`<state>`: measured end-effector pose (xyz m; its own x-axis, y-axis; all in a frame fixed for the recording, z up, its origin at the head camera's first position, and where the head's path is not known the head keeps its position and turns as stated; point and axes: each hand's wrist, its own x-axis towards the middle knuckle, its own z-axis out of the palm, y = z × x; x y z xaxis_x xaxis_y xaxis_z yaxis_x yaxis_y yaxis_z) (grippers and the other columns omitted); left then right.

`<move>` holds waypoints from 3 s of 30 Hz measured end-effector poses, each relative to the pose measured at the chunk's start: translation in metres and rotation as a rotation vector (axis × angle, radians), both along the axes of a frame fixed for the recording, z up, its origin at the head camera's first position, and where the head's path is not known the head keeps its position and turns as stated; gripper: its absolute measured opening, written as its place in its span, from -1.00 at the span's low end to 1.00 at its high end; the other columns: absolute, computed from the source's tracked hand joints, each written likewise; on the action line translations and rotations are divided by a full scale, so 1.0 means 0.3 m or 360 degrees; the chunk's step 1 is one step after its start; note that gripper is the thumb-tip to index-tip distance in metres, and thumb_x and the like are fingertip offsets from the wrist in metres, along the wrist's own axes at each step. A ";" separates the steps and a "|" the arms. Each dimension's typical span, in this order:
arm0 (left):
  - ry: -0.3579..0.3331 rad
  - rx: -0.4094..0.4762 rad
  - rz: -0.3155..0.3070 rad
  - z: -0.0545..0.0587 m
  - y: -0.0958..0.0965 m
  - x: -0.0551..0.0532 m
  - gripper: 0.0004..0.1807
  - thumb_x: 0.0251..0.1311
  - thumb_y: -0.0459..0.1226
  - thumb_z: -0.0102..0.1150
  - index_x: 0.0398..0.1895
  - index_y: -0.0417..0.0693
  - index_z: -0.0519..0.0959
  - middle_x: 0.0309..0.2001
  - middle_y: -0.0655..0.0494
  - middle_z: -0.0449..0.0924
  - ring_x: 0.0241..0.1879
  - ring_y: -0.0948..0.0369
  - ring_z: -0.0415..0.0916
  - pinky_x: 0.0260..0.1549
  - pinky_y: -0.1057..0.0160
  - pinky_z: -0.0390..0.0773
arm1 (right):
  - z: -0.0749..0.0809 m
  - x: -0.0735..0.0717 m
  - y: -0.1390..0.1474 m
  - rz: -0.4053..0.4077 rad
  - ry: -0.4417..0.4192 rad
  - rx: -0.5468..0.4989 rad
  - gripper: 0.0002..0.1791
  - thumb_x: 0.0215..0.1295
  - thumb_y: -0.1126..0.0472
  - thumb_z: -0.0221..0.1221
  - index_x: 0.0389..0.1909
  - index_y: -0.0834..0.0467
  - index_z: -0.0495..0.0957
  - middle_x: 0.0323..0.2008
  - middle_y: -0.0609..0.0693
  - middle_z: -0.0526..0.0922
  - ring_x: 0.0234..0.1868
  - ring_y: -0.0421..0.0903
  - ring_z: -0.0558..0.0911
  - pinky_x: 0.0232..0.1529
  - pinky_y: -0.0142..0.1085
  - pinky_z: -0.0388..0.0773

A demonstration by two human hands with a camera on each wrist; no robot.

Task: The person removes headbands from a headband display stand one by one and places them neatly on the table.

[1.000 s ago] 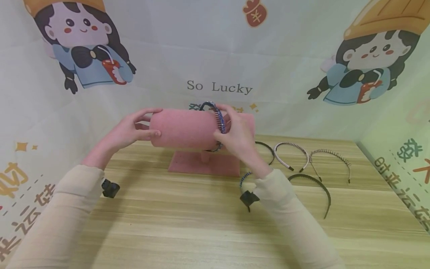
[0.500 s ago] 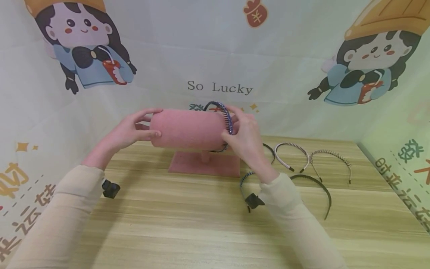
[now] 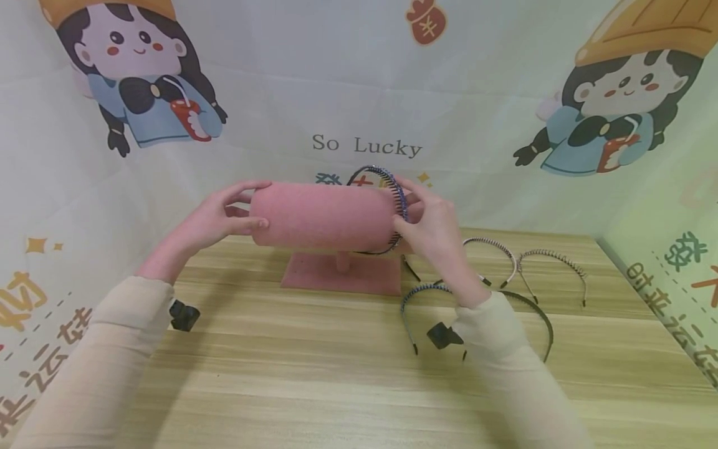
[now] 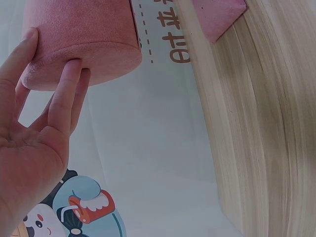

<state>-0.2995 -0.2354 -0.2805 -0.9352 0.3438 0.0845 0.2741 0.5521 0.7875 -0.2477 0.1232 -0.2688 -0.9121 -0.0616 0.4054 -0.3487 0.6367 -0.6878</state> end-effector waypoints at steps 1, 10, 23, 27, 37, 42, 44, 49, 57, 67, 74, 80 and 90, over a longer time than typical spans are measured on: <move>0.0000 0.0001 0.0000 0.000 0.000 0.000 -0.23 0.22 -0.10 0.32 0.47 0.40 0.21 0.32 -0.01 0.37 0.19 0.00 0.53 -0.04 0.27 0.65 | 0.004 0.003 0.005 -0.0008 -0.0009 0.0007 -0.28 0.19 0.35 0.27 0.39 -0.06 0.39 -0.03 0.11 0.67 -0.10 0.01 0.70 -0.25 -0.22 0.70; -0.0002 -0.0001 0.0004 0.000 0.001 -0.001 -0.23 0.22 -0.10 0.33 0.47 0.40 0.21 0.31 0.00 0.37 0.19 0.01 0.53 -0.05 0.27 0.65 | 0.029 0.026 0.049 -0.0058 -0.0042 -0.0007 -0.29 0.21 0.32 0.27 0.39 -0.15 0.38 0.03 0.10 0.66 -0.14 0.04 0.75 -0.42 -0.31 0.69; 0.0009 -0.0006 0.0000 0.001 0.002 -0.004 -0.23 0.22 -0.09 0.33 0.47 0.40 0.21 0.32 0.00 0.38 0.19 0.01 0.53 -0.05 0.28 0.65 | 0.057 0.053 0.121 0.0069 -0.0042 -0.0155 -0.32 0.25 0.28 0.29 0.37 -0.20 0.40 0.02 0.12 0.65 -0.17 0.01 0.72 -0.36 -0.29 0.75; 0.0009 0.0002 -0.0004 0.001 0.001 -0.003 -0.23 0.22 -0.10 0.32 0.47 0.40 0.21 0.31 0.01 0.38 0.19 0.02 0.54 -0.05 0.27 0.65 | 0.060 0.059 0.134 0.0092 -0.0034 -0.0184 -0.33 0.26 0.29 0.29 0.37 -0.20 0.40 -0.01 0.13 0.64 -0.19 -0.03 0.71 -0.36 -0.28 0.75; -0.0002 0.0002 0.0001 0.000 0.000 -0.001 -0.23 0.21 -0.09 0.33 0.47 0.42 0.21 0.32 0.03 0.38 0.20 0.02 0.53 -0.03 0.26 0.65 | 0.083 0.063 0.153 0.0042 -0.0017 -0.0141 -0.33 0.26 0.28 0.30 0.36 -0.18 0.41 -0.03 0.14 0.66 -0.39 -0.22 0.71 -0.46 -0.40 0.69; 0.0001 0.0004 0.0004 -0.001 -0.003 -0.003 -0.23 0.22 -0.09 0.33 0.46 0.43 0.21 0.31 0.03 0.38 0.19 0.03 0.53 -0.05 0.27 0.65 | 0.092 0.068 0.164 0.0048 0.0010 -0.0127 -0.35 0.26 0.25 0.30 0.36 -0.17 0.42 -0.06 0.15 0.67 -0.45 -0.35 0.68 -0.47 -0.41 0.68; 0.0003 0.0004 0.0005 -0.002 -0.004 -0.004 -0.23 0.22 -0.09 0.33 0.46 0.43 0.21 0.32 0.03 0.38 0.19 0.03 0.53 -0.05 0.28 0.64 | 0.094 0.071 0.168 0.0063 0.0020 -0.0119 -0.35 0.27 0.25 0.30 0.36 -0.18 0.41 -0.07 0.15 0.67 -0.46 -0.37 0.67 -0.49 -0.41 0.68; 0.0001 0.0001 0.0006 -0.001 -0.003 -0.004 -0.23 0.21 -0.08 0.33 0.46 0.43 0.21 0.32 0.02 0.38 0.20 0.02 0.53 -0.05 0.28 0.64 | 0.095 0.078 0.176 0.0101 0.0047 -0.0109 -0.35 0.27 0.24 0.30 0.37 -0.17 0.41 -0.10 0.12 0.67 -0.48 -0.37 0.66 -0.52 -0.42 0.65; -0.0008 -0.0005 0.0012 0.000 -0.002 0.000 -0.21 0.21 -0.07 0.33 0.47 0.42 0.19 0.34 0.01 0.36 0.22 0.00 0.52 -0.03 0.25 0.64 | 0.102 0.086 0.190 0.0112 0.0080 -0.0095 -0.37 0.28 0.20 0.29 0.36 -0.19 0.41 -0.09 0.12 0.67 -0.49 -0.41 0.66 -0.46 -0.44 0.67; -0.0013 0.0001 0.0024 -0.006 -0.002 -0.006 -0.22 0.21 -0.07 0.33 0.46 0.45 0.20 0.33 0.03 0.37 0.15 0.12 0.55 -0.04 0.25 0.65 | 0.116 0.102 0.206 0.0132 0.0158 -0.0105 -0.39 0.29 0.24 0.28 0.33 -0.21 0.44 -0.10 0.12 0.70 -0.40 -0.45 0.65 -0.42 -0.49 0.65; -0.0016 -0.0001 0.0034 -0.001 0.004 0.000 -0.22 0.20 -0.07 0.34 0.46 0.44 0.21 0.32 0.03 0.37 0.12 0.18 0.57 -0.05 0.29 0.65 | 0.125 0.111 0.217 0.0158 0.0185 -0.0078 -0.40 0.28 0.24 0.29 0.33 -0.17 0.45 -0.11 0.13 0.71 -0.35 -0.47 0.65 -0.34 -0.52 0.66; -0.0022 0.0023 0.0014 -0.007 0.006 -0.002 -0.23 0.21 -0.09 0.34 0.46 0.41 0.22 0.30 0.03 0.38 0.02 0.34 0.59 -0.07 0.31 0.66 | 0.125 0.117 0.238 0.0159 0.0216 -0.0070 -0.43 0.29 0.27 0.28 0.32 -0.12 0.48 -0.07 0.16 0.72 -0.35 -0.50 0.63 -0.38 -0.46 0.70; 0.0005 0.0022 0.0016 -0.013 0.001 -0.007 -0.23 0.20 -0.09 0.34 0.46 0.41 0.22 0.30 0.03 0.38 0.02 0.34 0.59 -0.09 0.31 0.66 | 0.130 0.128 0.282 0.0103 0.0222 0.0075 -0.48 0.30 0.28 0.26 0.26 -0.11 0.54 0.04 0.08 0.72 -0.24 -0.52 0.63 -0.31 -0.61 0.63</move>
<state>-0.3017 -0.2353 -0.2844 -0.9383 0.3334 0.0922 0.2714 0.5439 0.7940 -0.2092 0.2076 -0.2299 -0.8405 -0.1404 0.5233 -0.4803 0.6402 -0.5996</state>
